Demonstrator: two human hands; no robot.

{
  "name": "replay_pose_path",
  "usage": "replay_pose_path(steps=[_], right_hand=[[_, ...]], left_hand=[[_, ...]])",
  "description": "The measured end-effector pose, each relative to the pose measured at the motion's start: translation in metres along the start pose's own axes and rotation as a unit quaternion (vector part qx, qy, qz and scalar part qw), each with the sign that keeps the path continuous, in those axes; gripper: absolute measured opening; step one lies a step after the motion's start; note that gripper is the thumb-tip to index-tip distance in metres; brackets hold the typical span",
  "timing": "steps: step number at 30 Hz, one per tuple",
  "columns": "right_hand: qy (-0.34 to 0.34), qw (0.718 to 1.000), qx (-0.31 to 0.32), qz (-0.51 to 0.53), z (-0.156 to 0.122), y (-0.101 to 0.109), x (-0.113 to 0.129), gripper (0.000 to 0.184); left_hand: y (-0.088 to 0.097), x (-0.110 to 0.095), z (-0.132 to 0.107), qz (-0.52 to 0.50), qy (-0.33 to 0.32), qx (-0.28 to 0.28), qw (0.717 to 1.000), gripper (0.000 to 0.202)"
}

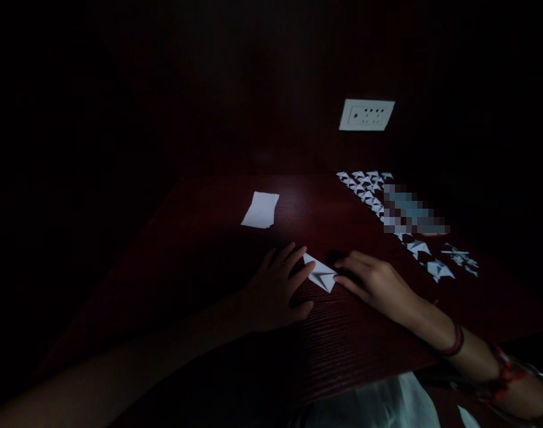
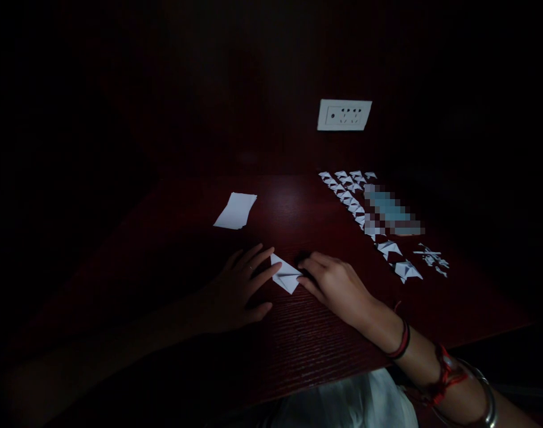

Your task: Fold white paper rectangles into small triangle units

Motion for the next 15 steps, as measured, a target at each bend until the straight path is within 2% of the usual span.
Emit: replay_pose_path(steps=[8, 15], right_hand=[[0.074, 0.997, 0.007, 0.033, 0.007, -0.007, 0.012, 0.022], [0.123, 0.989, 0.04, 0.069, 0.012, -0.006, 0.012, 0.03]], left_hand=[[0.001, 0.001, 0.001, -0.024, 0.003, 0.002, 1.0, 0.066], [0.005, 0.006, 0.004, -0.012, -0.042, -0.004, 0.999, 0.054]])
Point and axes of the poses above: each hand's wrist, its own z-axis towards the middle knuckle, its own y-axis out of the back of the hand, x = y × z, the point moved 5 cm from there along z, towards the middle knuckle, and after that the axes turned 2 degrees about -z, right-handed, at the moved point
